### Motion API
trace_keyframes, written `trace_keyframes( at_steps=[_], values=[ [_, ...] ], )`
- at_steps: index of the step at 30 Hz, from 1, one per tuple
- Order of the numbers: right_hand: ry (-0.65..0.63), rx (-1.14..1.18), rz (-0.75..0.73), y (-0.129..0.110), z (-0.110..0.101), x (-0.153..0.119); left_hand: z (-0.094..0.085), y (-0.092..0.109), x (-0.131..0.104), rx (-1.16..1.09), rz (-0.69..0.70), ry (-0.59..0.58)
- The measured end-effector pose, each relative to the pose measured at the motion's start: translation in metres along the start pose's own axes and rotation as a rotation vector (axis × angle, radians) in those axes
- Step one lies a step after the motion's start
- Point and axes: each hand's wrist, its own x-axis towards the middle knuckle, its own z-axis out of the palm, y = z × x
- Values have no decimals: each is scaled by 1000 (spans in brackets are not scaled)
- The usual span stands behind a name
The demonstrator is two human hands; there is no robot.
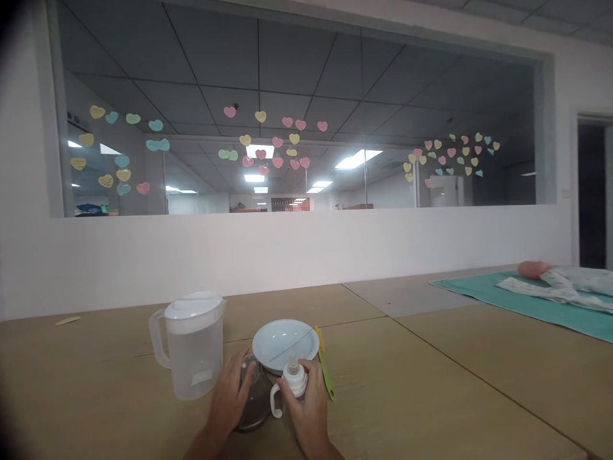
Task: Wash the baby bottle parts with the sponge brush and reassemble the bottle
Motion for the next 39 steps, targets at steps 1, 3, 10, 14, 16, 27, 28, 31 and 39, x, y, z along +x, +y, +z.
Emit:
trace_keyframes(
  at_steps=[1,3,10,14,16,27,28,31,39],
  values=[
    [-3,0,-4,1,0,0,2,-6,0,50,-37,-1],
    [-9,-2,-11,1,1,1,8,-16,-3,136,-60,-67],
    [-15,-48,-45,0,2,1,5,-11,-1,126,-170,-6],
    [-53,-59,-78,0,3,0,-7,0,4,-81,-50,440],
    [-122,-26,-116,-3,2,-1,-7,9,1,-173,70,522],
    [-169,-16,-231,-3,4,-11,20,54,-19,-260,266,121],
    [-172,-25,-229,-2,4,-11,19,54,-19,-274,271,105],
    [-197,-27,-215,-3,4,-11,18,55,-19,-296,263,94],
    [-196,-48,-185,-2,4,-12,11,53,-17,-386,179,16]
  ],
)
